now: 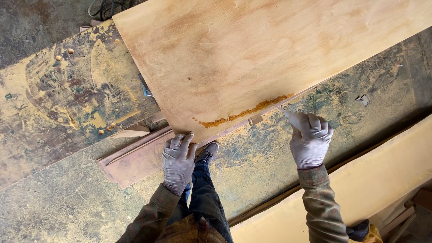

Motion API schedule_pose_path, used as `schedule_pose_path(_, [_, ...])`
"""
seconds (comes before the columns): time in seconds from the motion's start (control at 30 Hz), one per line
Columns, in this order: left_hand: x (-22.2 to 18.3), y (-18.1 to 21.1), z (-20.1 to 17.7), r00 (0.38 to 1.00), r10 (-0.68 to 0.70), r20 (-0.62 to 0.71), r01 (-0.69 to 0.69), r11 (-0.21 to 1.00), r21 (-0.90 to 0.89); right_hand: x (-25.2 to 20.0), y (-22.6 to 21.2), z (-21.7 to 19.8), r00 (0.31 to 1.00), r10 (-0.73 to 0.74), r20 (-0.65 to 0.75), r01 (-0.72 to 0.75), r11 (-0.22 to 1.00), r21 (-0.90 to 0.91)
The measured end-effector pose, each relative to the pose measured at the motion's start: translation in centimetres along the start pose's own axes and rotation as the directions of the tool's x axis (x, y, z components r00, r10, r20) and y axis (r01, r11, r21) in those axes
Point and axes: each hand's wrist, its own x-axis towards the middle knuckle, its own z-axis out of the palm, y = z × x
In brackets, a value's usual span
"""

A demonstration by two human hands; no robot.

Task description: The person applies a brown filler to a defect on a large wooden board using a small bottle, then spreads and levels it with a metal putty knife. After the filler is applied, the person sands the treated area and the surrounding surface with sandpaper to smooth the board.

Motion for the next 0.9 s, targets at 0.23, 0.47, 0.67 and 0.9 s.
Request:
schedule_pose_path(0.23, [0.1, 0.7, -0.1, 1.000, 0.007, 0.006, -0.008, 0.994, 0.109, 0.3, 2.2, 0.2, 0.998, 0.053, -0.042, -0.054, 0.998, -0.017])
schedule_pose_path(0.47, [-1.7, 5.6, 1.4, 0.962, -0.146, 0.232, 0.254, 0.789, -0.560, -1.4, -3.0, 1.1, 0.896, 0.348, 0.274, -0.360, 0.209, 0.909])
schedule_pose_path(0.67, [-0.5, 6.1, -0.5, 0.867, -0.303, 0.396, 0.404, -0.039, -0.914, 0.1, -18.0, -0.1, 0.978, -0.075, 0.193, -0.180, 0.152, 0.972])
schedule_pose_path(0.9, [-3.1, -3.5, -7.2, 0.745, -0.645, 0.171, 0.151, -0.086, -0.985, 5.9, -29.4, -1.6, 0.858, -0.468, 0.210, -0.044, 0.340, 0.939])
